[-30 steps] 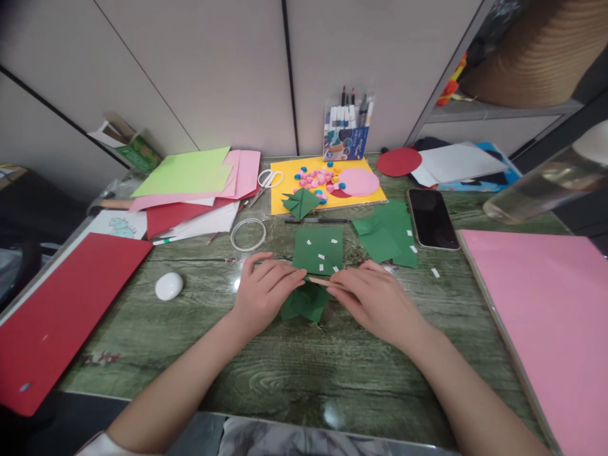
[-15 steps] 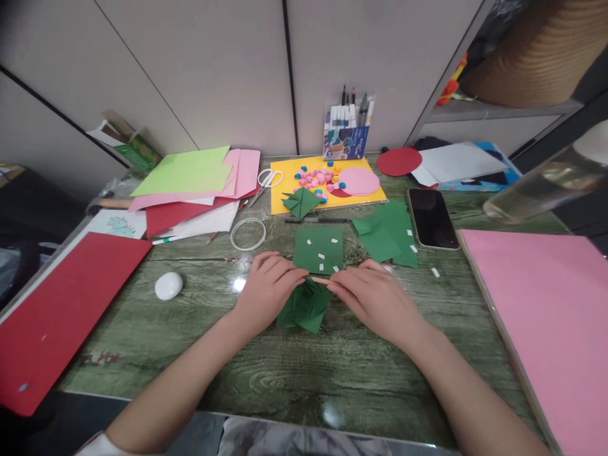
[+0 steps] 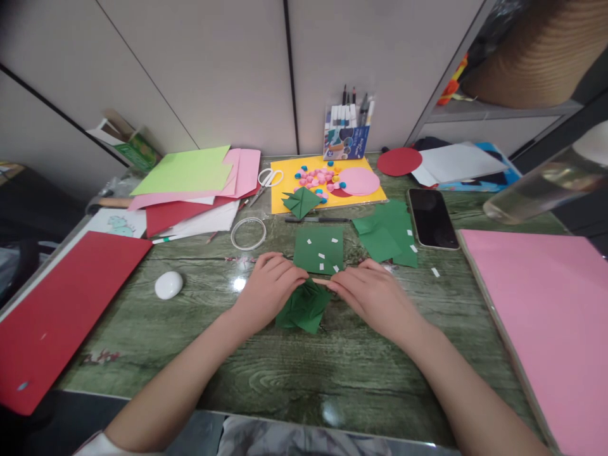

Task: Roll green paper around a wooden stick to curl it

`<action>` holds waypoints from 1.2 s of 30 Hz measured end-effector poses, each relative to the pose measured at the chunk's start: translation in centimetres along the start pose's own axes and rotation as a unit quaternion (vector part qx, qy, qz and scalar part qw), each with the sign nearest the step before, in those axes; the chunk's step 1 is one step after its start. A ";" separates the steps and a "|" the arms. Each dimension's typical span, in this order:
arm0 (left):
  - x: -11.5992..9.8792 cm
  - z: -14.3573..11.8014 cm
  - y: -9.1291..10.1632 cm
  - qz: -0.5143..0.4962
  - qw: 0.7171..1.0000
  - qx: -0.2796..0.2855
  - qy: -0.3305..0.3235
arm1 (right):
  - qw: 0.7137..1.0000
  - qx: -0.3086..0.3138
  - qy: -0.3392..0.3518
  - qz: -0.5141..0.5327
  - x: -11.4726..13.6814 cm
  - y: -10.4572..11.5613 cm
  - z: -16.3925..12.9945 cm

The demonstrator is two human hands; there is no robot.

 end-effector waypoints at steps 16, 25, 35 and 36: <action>0.1 0.0 0.2 -0.043 0.999 0.020 0.017 | 1.000 0.004 0.008 -0.029 0.0 0.0 0.1; 0.4 -0.1 0.4 -0.069 0.997 0.015 0.030 | 0.998 0.039 -0.029 -0.026 -0.7 -0.3 -0.2; 0.1 -0.2 0.4 -0.032 0.999 -0.003 0.020 | 0.998 0.038 0.000 -0.045 -0.1 -0.1 0.2; 0.1 -0.2 0.4 -0.030 0.999 -0.005 0.019 | 0.999 0.031 0.000 -0.044 -0.1 0.0 0.2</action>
Point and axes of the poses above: each hand's wrist, its own z-axis towards the middle knuckle, its own y-axis out of the back of the hand, x = y × z, the point moved 6 cm from there along z, towards the middle knuckle, and after that the axes turned 15 degrees about x, right-handed, at the moved point
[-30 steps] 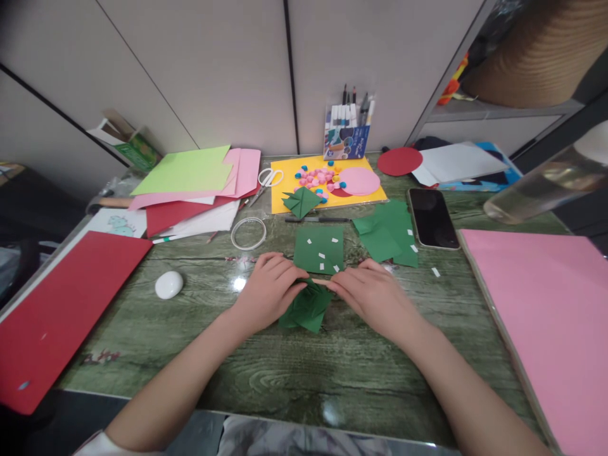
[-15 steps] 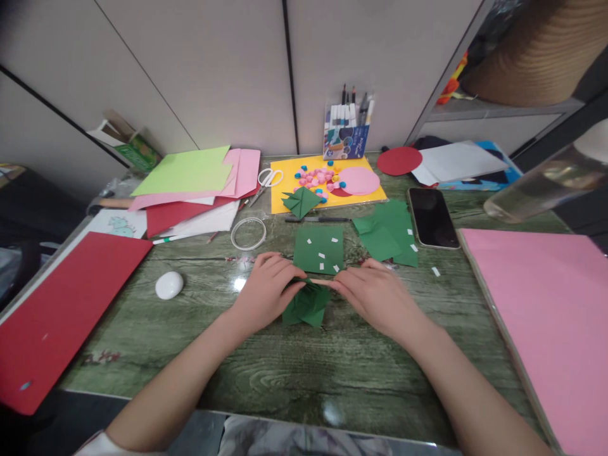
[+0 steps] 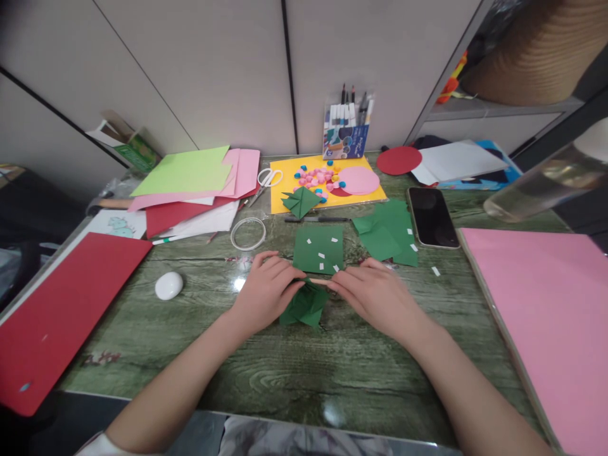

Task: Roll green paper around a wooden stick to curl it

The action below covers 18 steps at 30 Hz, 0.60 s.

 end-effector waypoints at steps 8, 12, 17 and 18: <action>0.0 0.0 0.1 -0.002 1.000 0.004 0.000 | 1.000 -0.027 0.008 0.010 0.0 0.0 0.0; 0.0 0.0 0.2 -0.005 1.000 0.007 0.006 | 1.000 -0.004 -0.018 0.017 -0.6 -0.1 -0.1; 0.9 0.1 0.4 -0.022 0.999 -0.013 0.037 | 0.996 0.020 -0.085 0.029 -2.2 0.4 -0.9; 1.2 0.1 0.5 -0.028 0.998 -0.017 0.045 | 0.994 0.023 -0.103 0.036 -2.6 0.6 -1.0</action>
Point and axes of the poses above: each hand's wrist, its own z-axis towards the middle knuckle, its own y-axis out of the back of the hand, x = y × z, the point moved 6 cm from there along z, towards the middle knuckle, and after that the axes turned 15 degrees about x, right-handed, at the moved point
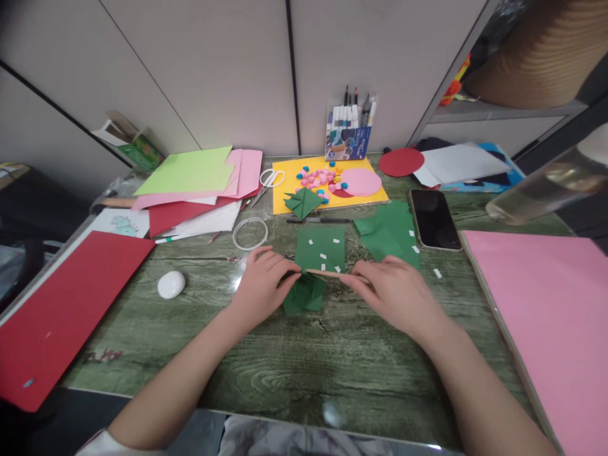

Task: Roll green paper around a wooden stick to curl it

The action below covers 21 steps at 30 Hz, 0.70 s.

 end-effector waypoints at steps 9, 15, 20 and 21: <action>2.5 0.3 -0.6 -0.150 0.982 0.014 0.111 | 0.972 -0.020 -0.098 0.212 0.2 -1.2 0.6; 2.3 0.2 -1.5 -0.355 0.925 0.043 0.124 | 0.950 -0.030 -0.116 0.290 0.6 -3.6 1.3; 2.2 0.2 -2.8 -0.478 0.865 0.092 0.122 | 0.950 -0.046 -0.112 0.288 0.6 -2.8 1.0; 2.3 0.2 -3.0 -0.499 0.852 0.101 0.125 | 0.952 -0.049 -0.112 0.281 0.6 -2.6 0.9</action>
Point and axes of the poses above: each hand's wrist, its own z-axis towards the middle knuckle, its own y-axis out of the back of the hand, x = y × z, the point moved 6 cm from there along z, towards the middle knuckle, and after that the axes turned 15 degrees about x, right-handed, at the moved point
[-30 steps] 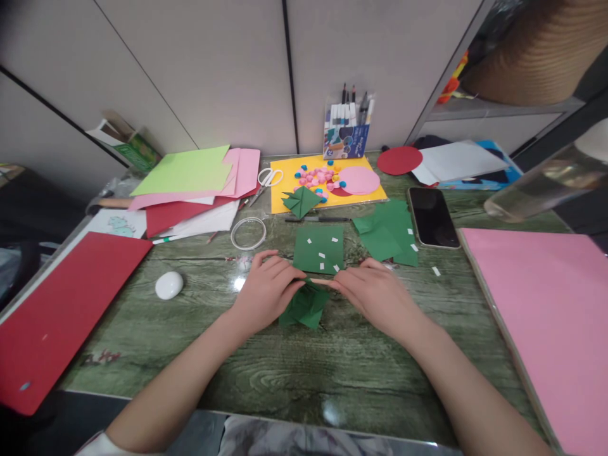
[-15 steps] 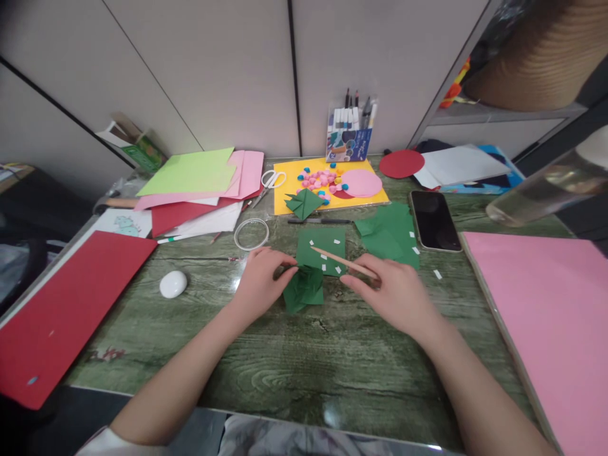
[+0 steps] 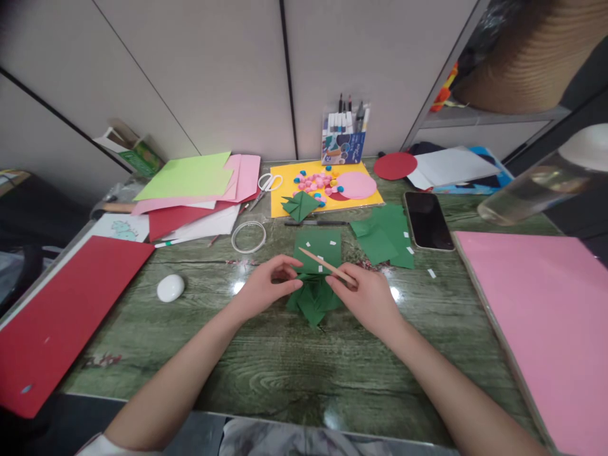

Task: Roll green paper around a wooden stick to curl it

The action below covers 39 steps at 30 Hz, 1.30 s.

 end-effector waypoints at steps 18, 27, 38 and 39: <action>-2.1 -0.6 -2.3 0.066 0.994 0.014 -0.085 | 0.991 0.081 0.072 -0.075 2.2 -0.6 -0.8; -1.1 -0.6 -1.5 0.059 0.996 -0.057 -0.043 | 0.995 0.077 0.052 -0.029 1.6 0.7 -0.8; -0.5 -0.2 -1.2 0.017 0.999 -0.030 -0.031 | 0.986 0.061 0.068 -0.141 1.3 1.0 -0.2; -0.5 -0.2 -1.1 0.015 0.999 -0.042 -0.029 | 0.981 0.055 0.073 -0.171 1.3 1.0 -0.2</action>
Point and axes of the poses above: each hand's wrist, its own z-axis towards the middle knuckle, its own y-axis out of the back of the hand, x = y × z, the point moved 6 cm from there along z, towards the middle knuckle, and after that the axes turned 15 degrees about x, right-handed, at the moved point
